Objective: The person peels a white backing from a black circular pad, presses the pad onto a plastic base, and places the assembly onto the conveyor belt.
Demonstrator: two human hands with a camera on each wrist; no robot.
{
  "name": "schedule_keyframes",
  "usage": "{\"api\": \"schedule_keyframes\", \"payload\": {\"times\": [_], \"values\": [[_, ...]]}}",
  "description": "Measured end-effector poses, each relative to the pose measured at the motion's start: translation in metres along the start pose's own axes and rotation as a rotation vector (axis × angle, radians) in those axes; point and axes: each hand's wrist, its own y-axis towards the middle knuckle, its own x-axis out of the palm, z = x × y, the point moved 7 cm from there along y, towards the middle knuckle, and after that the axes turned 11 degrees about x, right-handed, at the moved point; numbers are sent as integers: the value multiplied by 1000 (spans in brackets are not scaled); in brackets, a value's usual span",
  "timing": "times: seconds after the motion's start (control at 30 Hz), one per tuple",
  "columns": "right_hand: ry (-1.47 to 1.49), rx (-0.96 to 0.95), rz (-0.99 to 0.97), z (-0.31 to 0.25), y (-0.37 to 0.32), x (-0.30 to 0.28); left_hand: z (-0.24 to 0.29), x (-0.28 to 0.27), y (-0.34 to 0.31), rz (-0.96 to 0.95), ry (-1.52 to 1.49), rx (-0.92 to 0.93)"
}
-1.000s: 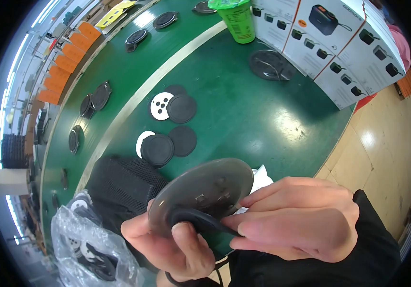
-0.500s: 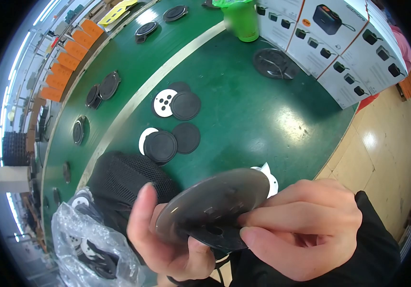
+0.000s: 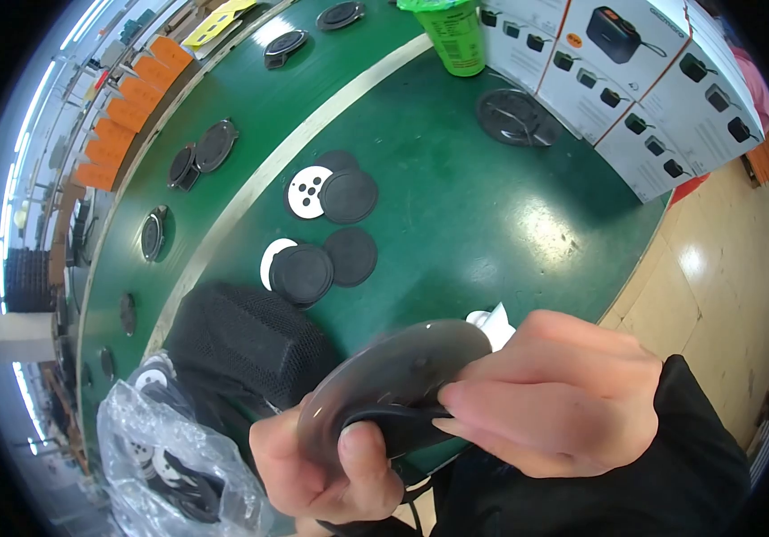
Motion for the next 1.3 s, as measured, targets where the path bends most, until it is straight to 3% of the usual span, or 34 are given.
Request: {"api": "schedule_keyframes", "payload": {"times": [0.07, 0.23, 0.47, 0.57, 0.67, 0.73, 0.8, 0.87, 1.13, 1.23, 1.3], "values": [[-17, 21, -18, -2, 3, -1, 6, 6, 0, 27, 69, -73], [-68, 94, 39, 4, 5, 0, 2, 1, -7, 106, 73, 30], [-263, 54, -26, -1, 13, 4, 9, -1, -3, -147, 171, 60], [-288, 78, -73, 4, 10, 9, -1, 2, -1, -34, 59, -82], [-274, 222, -148, 21, 12, 3, -12, 4, -1, 87, -49, -225], [-290, 326, -321, 34, 16, -1, -7, 2, 6, 19, -165, -311], [-7, 299, -566, 38, 10, 10, -8, 4, 9, 27, -256, -328], [67, 384, -861, 34, -5, 22, -10, 4, 8, 34, -269, -318], [108, 236, -549, 23, -7, 28, -6, 7, 6, 75, -309, -328], [161, 196, -506, 20, -9, 26, -8, 4, 1, -34, -338, -288], [172, 197, -506, 20, -10, 27, -8, 3, -2, 137, -247, -298]]}}
